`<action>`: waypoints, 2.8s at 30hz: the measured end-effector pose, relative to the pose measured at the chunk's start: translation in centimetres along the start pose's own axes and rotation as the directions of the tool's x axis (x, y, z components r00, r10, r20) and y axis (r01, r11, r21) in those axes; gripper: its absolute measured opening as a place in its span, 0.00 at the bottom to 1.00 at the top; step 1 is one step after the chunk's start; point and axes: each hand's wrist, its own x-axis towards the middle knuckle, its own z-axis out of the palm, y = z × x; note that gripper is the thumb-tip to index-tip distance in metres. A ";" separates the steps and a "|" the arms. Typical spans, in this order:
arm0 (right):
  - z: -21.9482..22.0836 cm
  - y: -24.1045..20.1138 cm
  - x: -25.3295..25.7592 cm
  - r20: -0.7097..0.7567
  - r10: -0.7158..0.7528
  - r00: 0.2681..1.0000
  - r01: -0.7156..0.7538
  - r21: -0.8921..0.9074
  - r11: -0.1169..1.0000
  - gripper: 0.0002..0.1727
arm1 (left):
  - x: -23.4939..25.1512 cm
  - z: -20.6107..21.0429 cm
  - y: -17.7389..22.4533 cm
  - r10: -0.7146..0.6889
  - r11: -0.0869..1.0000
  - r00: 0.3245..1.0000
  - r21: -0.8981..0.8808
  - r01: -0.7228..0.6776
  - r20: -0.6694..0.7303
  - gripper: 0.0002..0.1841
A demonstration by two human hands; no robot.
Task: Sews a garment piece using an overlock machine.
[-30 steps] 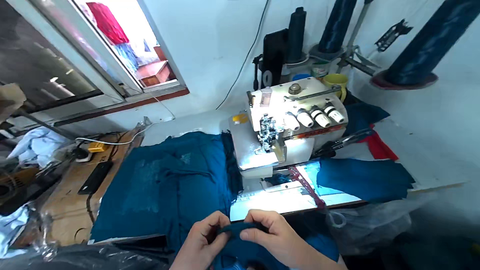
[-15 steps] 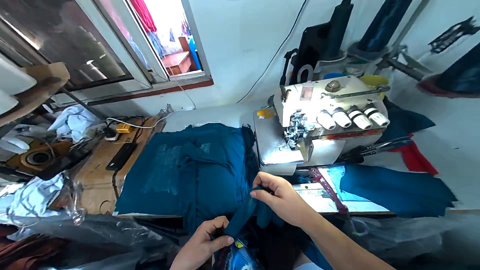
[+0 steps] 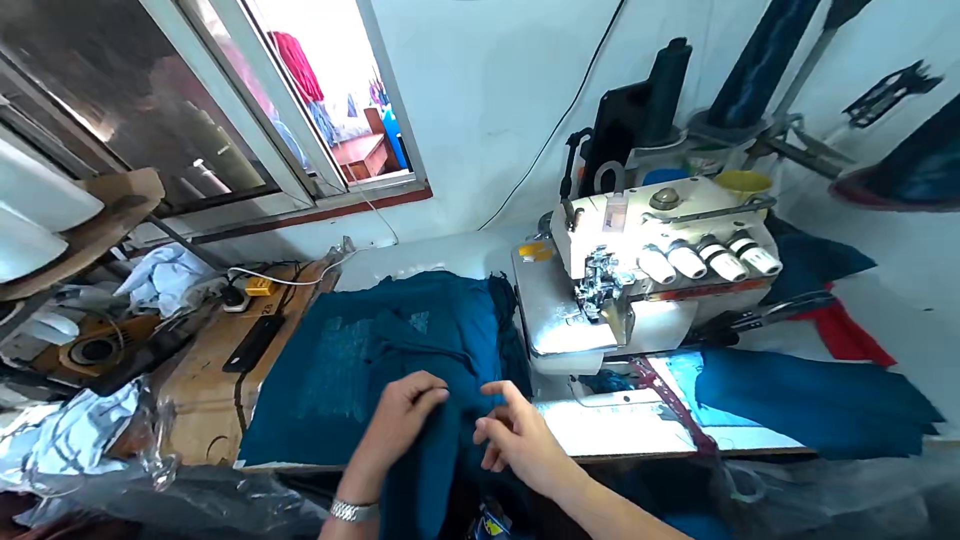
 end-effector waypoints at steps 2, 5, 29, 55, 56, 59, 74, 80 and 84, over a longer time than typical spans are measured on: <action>-1.0 0.3 1.4 0.005 0.155 0.988 -0.155 0.024 0.988 0.26 | 1.1 2.2 -2.3 0.033 0.998 0.998 -0.060 -0.030 0.056 0.11; -1.3 0.6 1.9 0.159 0.311 0.937 -0.328 0.091 0.940 0.15 | 1.2 3.6 -3.9 0.078 0.994 0.996 -0.079 -0.081 -0.041 0.12; 0.5 1.0 6.3 -0.199 -0.243 0.950 0.297 0.321 0.899 0.07 | 1.1 0.5 1.0 0.205 0.867 0.976 -0.448 -0.216 -0.074 0.07; 5.0 4.2 3.5 -0.246 -0.510 0.824 0.497 -0.119 0.860 0.14 | -0.2 -0.1 0.0 0.120 0.962 0.958 -0.209 -0.178 -0.262 0.08; 5.0 4.1 3.3 -0.267 -0.489 0.831 0.474 -0.123 0.872 0.13 | -0.3 -0.1 0.0 0.133 0.964 0.952 -0.185 -0.188 -0.276 0.08; 4.4 3.3 2.5 -0.324 -0.413 0.851 0.400 -0.109 0.910 0.11 | 0.2 0.7 0.6 0.187 0.976 0.936 -0.049 -0.211 -0.300 0.10; -9.4 0.7 -3.2 -0.784 -0.320 0.532 0.387 -0.110 0.915 0.15 | 11.3 13.5 12.2 0.460 0.888 0.855 0.152 -0.435 -0.240 0.04; -9.4 1.1 -3.6 -0.767 -0.328 0.552 0.402 -0.100 0.910 0.15 | 6.3 16.5 14.2 0.456 0.742 0.851 0.639 -0.202 -0.260 0.20; -10.0 0.6 -2.3 -0.786 -0.309 0.536 0.401 -0.085 0.912 0.12 | 7.6 16.3 13.4 0.460 0.792 0.857 0.543 -0.277 -0.234 0.18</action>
